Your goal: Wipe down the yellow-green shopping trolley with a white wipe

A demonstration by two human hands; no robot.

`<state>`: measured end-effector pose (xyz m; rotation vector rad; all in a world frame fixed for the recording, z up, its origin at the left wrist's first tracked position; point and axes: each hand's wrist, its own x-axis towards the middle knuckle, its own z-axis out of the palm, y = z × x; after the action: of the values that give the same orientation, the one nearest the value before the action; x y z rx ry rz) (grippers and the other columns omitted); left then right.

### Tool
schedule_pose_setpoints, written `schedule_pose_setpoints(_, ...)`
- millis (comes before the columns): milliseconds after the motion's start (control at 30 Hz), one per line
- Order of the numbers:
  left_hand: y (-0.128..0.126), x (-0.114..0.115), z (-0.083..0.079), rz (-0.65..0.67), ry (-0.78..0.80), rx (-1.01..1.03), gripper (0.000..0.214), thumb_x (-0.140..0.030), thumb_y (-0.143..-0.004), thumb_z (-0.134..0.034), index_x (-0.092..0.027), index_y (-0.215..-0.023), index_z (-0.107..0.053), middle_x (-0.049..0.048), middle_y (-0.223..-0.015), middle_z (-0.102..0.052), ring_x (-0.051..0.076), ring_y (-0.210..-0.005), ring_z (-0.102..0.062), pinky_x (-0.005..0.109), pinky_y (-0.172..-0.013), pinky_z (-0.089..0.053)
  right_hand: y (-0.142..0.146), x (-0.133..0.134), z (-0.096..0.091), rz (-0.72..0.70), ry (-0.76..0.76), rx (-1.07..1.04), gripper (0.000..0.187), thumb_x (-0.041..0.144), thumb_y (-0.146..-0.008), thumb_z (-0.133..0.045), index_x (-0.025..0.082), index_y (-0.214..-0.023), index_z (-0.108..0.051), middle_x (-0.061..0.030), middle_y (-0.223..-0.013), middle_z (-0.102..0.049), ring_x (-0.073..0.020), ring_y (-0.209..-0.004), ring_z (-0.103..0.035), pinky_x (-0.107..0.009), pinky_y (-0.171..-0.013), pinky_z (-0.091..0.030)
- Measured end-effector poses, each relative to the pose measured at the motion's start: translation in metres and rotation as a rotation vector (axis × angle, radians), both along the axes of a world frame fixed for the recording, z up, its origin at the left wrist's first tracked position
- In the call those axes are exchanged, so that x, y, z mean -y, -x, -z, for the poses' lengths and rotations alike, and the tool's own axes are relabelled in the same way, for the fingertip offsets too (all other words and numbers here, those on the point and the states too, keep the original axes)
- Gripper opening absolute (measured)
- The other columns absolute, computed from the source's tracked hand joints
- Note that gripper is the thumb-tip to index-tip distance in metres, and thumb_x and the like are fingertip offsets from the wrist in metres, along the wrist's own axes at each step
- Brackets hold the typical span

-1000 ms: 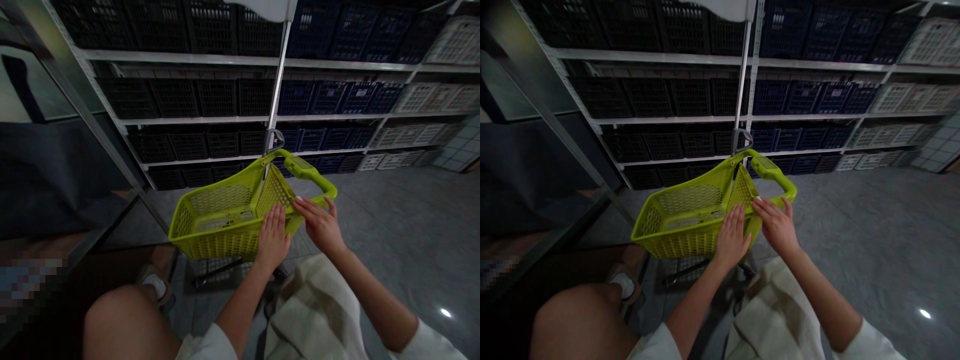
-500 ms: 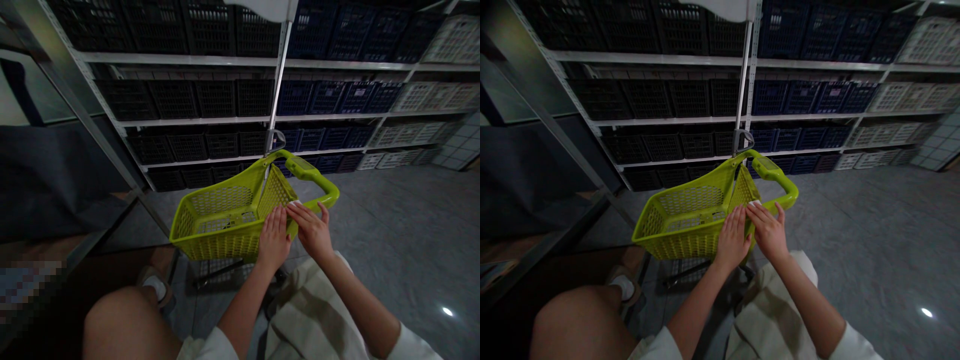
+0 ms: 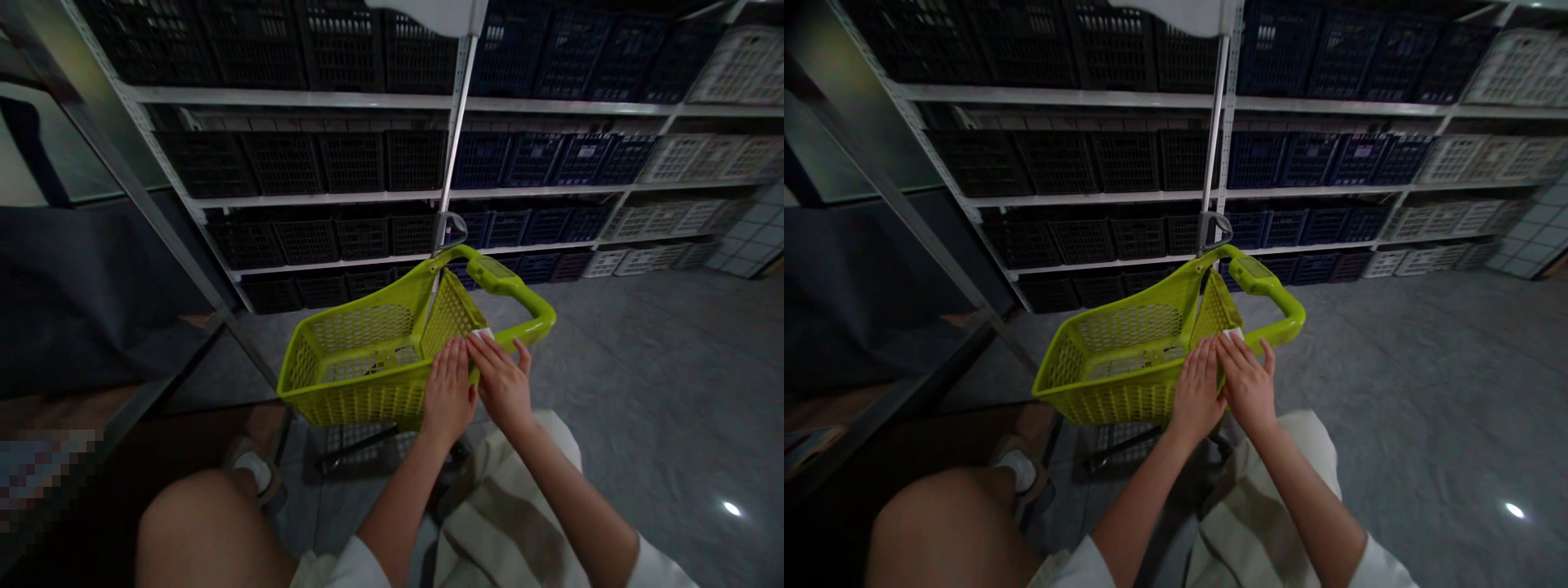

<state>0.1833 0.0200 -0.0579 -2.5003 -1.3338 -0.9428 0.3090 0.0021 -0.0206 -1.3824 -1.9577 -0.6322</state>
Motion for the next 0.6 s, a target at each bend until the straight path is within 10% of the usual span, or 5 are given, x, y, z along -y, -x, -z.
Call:
schedule_pose_setpoints(233, 0.001, 0.002, -0.001, -0.002, -0.009, 0.009, 0.076, -0.03, -0.092, -0.049, -0.005, -0.155, -0.015, 0.0151, -0.162, -0.027, 0.025, -0.151, -0.024, 0.045, -0.121, -0.031, -0.072, -0.018, -0.021, 0.168, -0.222, -0.175, 0.044, 0.008, -0.087, -0.043, 0.026, -0.118, -0.068, -0.0056, -0.122, -0.072, -0.0242, -0.113, -0.066, -0.056, -0.116, -0.014)
schedule_pose_setpoints(467, -0.002, 0.0, 0.003, -0.011, -0.02, 0.002, 0.077, -0.03, -0.091, -0.05, -0.003, -0.154, -0.016, 0.0165, -0.162, -0.027, 0.026, -0.152, -0.02, 0.045, -0.122, -0.03, -0.002, -0.004, -0.005, 0.06, -0.058, -0.101, 0.05, 0.005, -0.083, -0.044, 0.026, -0.124, -0.064, -0.0036, -0.125, -0.071, -0.0225, -0.122, -0.061, -0.05, -0.118, -0.011)
schedule_pose_setpoints(600, 0.003, -0.001, 0.002, -0.003, -0.029, -0.009, 0.074, -0.028, -0.091, -0.049, -0.005, -0.154, -0.018, 0.0151, -0.161, -0.029, 0.025, -0.151, -0.023, 0.044, -0.121, -0.031, -0.014, 0.0, -0.009, -0.036, 0.015, -0.024, 0.055, 0.004, -0.085, -0.042, 0.028, -0.132, -0.058, -0.0031, -0.133, -0.066, -0.0203, -0.124, -0.06, -0.05, -0.119, -0.009)
